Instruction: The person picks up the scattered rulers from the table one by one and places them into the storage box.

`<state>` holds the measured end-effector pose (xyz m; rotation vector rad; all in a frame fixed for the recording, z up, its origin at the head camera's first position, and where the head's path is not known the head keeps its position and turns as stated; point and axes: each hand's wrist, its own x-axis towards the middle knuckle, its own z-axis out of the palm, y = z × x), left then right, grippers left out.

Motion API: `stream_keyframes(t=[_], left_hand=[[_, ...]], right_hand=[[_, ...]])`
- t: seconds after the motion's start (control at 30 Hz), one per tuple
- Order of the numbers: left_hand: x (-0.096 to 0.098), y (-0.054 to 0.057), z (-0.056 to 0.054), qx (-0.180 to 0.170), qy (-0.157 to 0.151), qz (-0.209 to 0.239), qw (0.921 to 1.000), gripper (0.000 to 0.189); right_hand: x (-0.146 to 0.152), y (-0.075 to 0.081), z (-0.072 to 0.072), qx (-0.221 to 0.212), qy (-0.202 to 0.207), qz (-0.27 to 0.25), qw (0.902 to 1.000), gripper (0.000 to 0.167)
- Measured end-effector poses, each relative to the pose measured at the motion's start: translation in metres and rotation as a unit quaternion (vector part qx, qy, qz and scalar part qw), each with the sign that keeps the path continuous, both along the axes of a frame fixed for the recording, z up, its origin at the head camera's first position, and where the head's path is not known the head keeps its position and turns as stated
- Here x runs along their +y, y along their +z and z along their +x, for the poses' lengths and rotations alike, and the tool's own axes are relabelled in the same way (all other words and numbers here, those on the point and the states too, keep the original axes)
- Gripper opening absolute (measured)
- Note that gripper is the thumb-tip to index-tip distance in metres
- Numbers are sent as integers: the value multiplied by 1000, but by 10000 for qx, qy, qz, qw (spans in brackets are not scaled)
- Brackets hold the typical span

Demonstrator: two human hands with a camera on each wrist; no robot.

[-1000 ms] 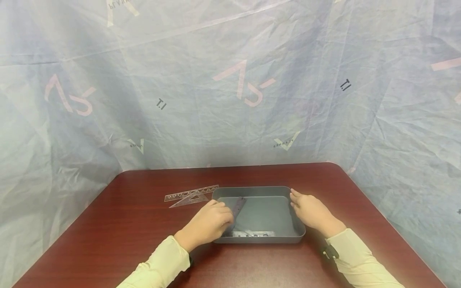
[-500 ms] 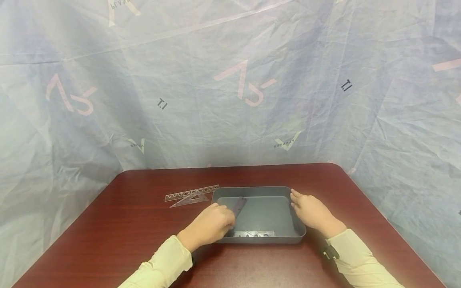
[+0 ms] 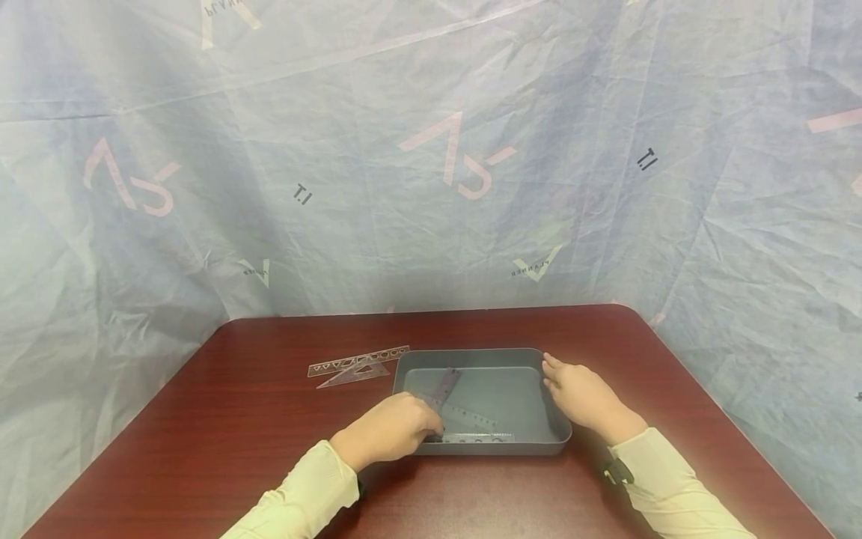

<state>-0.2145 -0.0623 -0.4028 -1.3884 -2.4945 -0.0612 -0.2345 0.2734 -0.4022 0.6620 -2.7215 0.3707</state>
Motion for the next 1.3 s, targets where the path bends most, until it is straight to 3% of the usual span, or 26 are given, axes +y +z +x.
stream_keyframes(t=[0.67, 0.87, 1.1, 1.3], left_hand=[[0, -1, -1, 13, -44, 7, 10000, 25], [-1, 0, -2, 204, -105, 60, 9997, 24], [-13, 12, -10, 279, -12, 569, 9980, 22], [-37, 31, -20, 570, 172, 1125, 9919, 20]], right_hand=[[1, -1, 0, 41, -4, 17, 10000, 35], [1, 0, 0, 18, -27, 23, 10000, 35], [-1, 1, 1, 4, -5, 17, 10000, 35], [1, 0, -1, -12, -18, -2, 10000, 35]])
